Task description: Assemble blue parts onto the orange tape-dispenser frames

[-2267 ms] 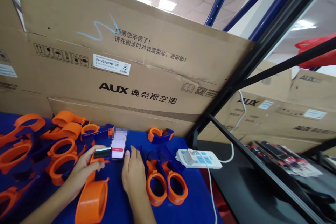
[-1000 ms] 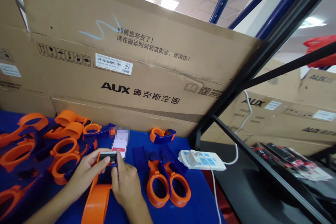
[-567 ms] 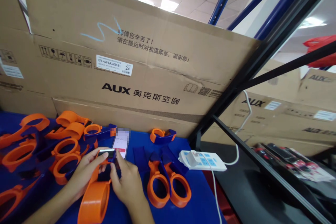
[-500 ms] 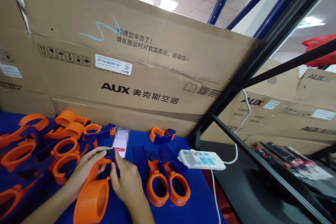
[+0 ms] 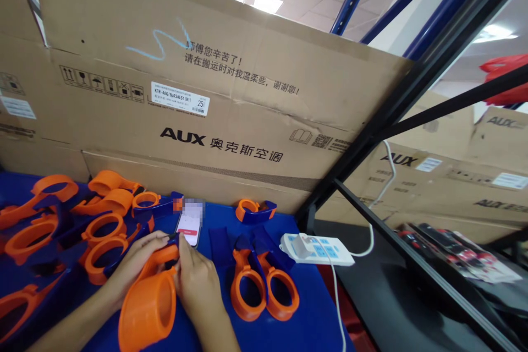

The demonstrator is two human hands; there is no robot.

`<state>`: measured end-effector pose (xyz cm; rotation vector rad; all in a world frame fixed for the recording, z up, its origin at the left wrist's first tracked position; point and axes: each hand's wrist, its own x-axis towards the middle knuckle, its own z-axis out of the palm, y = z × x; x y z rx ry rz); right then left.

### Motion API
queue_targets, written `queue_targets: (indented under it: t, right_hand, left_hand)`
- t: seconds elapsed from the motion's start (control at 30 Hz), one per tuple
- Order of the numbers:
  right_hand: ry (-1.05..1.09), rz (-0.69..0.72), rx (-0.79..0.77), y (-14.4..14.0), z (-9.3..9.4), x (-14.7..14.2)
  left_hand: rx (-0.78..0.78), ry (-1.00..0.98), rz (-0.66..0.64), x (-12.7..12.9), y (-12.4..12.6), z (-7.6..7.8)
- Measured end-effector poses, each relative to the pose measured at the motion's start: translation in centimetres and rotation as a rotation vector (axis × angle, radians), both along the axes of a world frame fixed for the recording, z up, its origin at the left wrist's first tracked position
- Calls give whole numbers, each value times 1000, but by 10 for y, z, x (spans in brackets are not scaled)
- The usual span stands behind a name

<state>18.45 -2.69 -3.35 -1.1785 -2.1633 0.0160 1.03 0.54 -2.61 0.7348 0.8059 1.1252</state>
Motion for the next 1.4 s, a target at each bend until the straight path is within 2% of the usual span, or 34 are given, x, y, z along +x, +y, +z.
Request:
queue_targets:
  t: [0.17,0.5,0.73,0.83,0.93,1.07,1.4]
  right_hand:
    - [19,12,46,0,-3,1]
    - [0,9,52,-3,0,1]
    - [74,31,34,-1,3,0]
    - [167,40,16,2,5,1]
    - [254,19,-9,4,4,3]
    - [276,2,-41,2,2,3]
    - [179,12,-18,-7,9,-1]
  left_hand:
    - [-23,-35,-22,-1,4,-3]
    - [-28,-68,-29,1,-4,5]
    - [13,-43,-26,0,-3,6]
    - [70,38,-18,0,-4,7]
    - [182,200,-57,0,-6,8]
    - [302,346,-47,-1,-8,8]
    - [394,410,-55,-5,-10,12]
